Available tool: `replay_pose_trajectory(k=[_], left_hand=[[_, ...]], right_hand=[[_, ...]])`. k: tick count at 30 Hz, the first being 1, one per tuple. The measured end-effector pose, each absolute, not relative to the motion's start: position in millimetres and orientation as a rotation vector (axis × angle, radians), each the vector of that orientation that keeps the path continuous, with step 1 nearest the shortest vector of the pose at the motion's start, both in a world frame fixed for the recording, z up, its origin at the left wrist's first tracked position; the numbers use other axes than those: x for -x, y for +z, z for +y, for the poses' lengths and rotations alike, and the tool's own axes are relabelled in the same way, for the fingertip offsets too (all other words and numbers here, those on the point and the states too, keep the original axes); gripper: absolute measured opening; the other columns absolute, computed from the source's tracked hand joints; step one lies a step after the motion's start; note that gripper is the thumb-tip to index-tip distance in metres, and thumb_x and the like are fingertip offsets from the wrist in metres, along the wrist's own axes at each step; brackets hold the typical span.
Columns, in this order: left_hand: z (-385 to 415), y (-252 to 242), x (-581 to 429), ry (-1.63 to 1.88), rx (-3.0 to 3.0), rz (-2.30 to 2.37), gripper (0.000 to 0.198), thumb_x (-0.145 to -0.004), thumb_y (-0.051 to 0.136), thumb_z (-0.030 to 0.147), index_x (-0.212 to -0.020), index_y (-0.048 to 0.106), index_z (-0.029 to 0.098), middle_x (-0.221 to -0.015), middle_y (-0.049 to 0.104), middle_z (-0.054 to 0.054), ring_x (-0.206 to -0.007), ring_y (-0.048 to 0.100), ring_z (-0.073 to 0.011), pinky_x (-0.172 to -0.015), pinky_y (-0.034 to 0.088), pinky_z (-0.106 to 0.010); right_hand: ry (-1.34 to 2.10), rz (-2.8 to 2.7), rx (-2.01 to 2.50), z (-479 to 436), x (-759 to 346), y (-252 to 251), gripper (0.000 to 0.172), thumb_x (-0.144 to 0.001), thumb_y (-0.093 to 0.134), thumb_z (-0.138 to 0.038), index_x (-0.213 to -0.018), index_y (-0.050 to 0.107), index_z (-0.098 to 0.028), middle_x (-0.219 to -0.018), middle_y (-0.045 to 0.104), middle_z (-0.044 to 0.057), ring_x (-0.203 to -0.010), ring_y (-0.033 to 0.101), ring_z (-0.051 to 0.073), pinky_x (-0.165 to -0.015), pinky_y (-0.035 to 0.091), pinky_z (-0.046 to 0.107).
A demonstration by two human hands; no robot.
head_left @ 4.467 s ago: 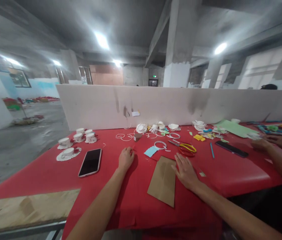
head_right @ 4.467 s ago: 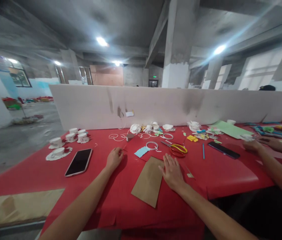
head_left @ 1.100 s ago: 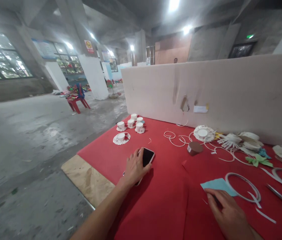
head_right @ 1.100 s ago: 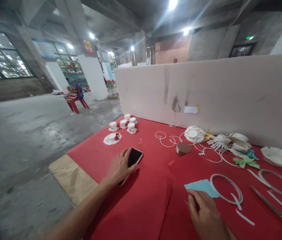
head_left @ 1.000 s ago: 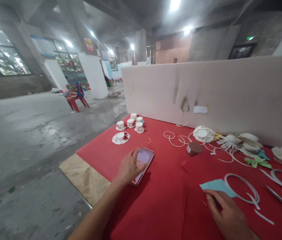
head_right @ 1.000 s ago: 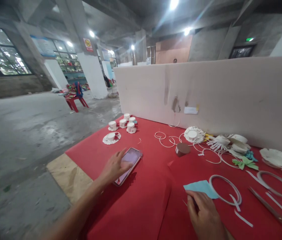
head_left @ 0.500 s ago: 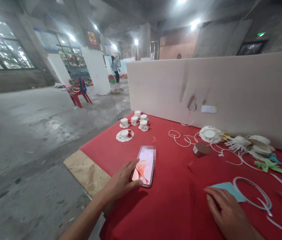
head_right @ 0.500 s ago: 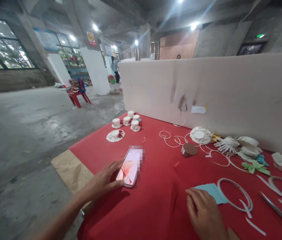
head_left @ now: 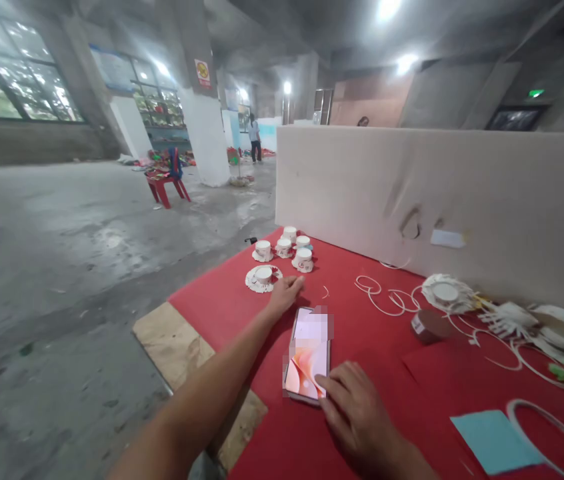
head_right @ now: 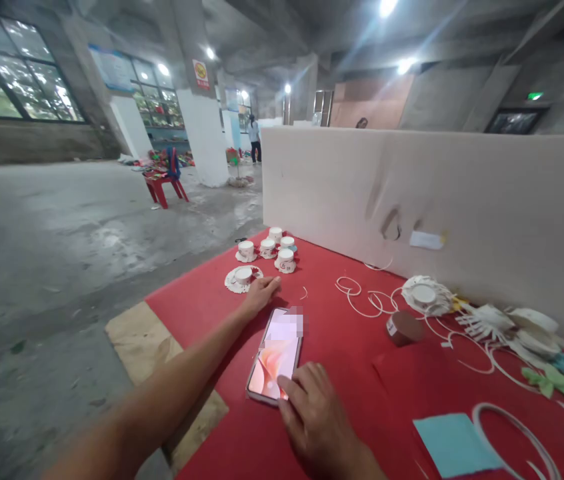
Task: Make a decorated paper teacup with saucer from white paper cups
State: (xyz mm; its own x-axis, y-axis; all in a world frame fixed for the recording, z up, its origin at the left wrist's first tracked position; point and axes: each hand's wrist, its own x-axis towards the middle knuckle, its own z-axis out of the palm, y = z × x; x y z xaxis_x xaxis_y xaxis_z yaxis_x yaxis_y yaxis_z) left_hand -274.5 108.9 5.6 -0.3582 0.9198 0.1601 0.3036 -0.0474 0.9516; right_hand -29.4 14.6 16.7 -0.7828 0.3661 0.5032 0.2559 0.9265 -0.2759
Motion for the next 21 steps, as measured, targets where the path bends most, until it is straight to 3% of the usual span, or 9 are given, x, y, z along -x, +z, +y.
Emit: replay_pose_trajectory(k=[3, 7, 11, 16, 21], left_hand=[[105.7, -2.7, 274.9, 1.399, -1.43, 1.663, 0.05, -0.081, 0.041, 0.057, -0.063, 0.057, 0.013, -0.048, 0.047, 0.003, -0.044, 0.041, -0.0073, -0.047, 0.032, -0.021], [107.5, -1.8, 277.2, 1.369, -1.427, 1.662, 0.052, -0.082, 0.038, 0.058, -0.062, 0.057, 0.014, -0.047, 0.047, 0.003, -0.044, 0.041, -0.0079, -0.047, 0.032, -0.021], [112.9, -1.9, 279.1, 1.346, -1.422, 1.653, 0.052, -0.082, 0.038, 0.059, -0.063, 0.057, 0.014, -0.048, 0.048, 0.002, -0.044, 0.042, -0.0079, -0.047, 0.033, -0.021], [115.9, -3.9, 280.3, 1.328, -1.42, 1.647, 0.054, -0.081, 0.038, 0.061, -0.065, 0.058, 0.014, -0.048, 0.049, 0.002, -0.043, 0.042, -0.0077, -0.045, 0.033, -0.021], [116.4, -5.0, 279.9, 1.324, -1.397, 1.653, 0.053, -0.082, 0.037, 0.06, -0.066, 0.059, 0.014, -0.049, 0.049, 0.003, -0.042, 0.042, -0.0072, -0.047, 0.035, -0.021]], right_hand=[[0.261, -2.482, 0.431, 21.7, 26.0, 11.6, 0.028, -0.085, 0.046, -0.017, -0.112, 0.055, -0.019, -0.106, 0.055, 0.011, -0.092, 0.051, 0.021, -0.076, 0.045, 0.038], [0.21, -2.532, 0.385, 29.7, 27.6, 12.2, 0.025, -0.085, 0.051, -0.027, -0.108, 0.058, -0.024, -0.13, 0.046, 0.01, -0.116, 0.043, 0.027, -0.089, 0.041, 0.046], [0.118, -2.598, 0.518, 35.1, 31.5, 3.8, 0.03, -0.086, 0.05, -0.033, -0.115, 0.057, -0.027, -0.134, 0.046, 0.007, -0.123, 0.04, 0.028, -0.094, 0.04, 0.049], [0.016, -2.48, 0.788, 39.1, 27.8, -11.9, 0.057, -0.089, 0.041, -0.039, -0.141, 0.028, -0.02, -0.137, 0.043, 0.013, -0.122, 0.042, 0.03, -0.091, 0.044, 0.049], [0.155, -2.516, 0.757, 36.9, 22.0, -10.8, 0.047, -0.09, 0.041, -0.037, -0.134, 0.039, -0.023, -0.136, 0.044, 0.01, -0.122, 0.042, 0.028, -0.094, 0.042, 0.048]])
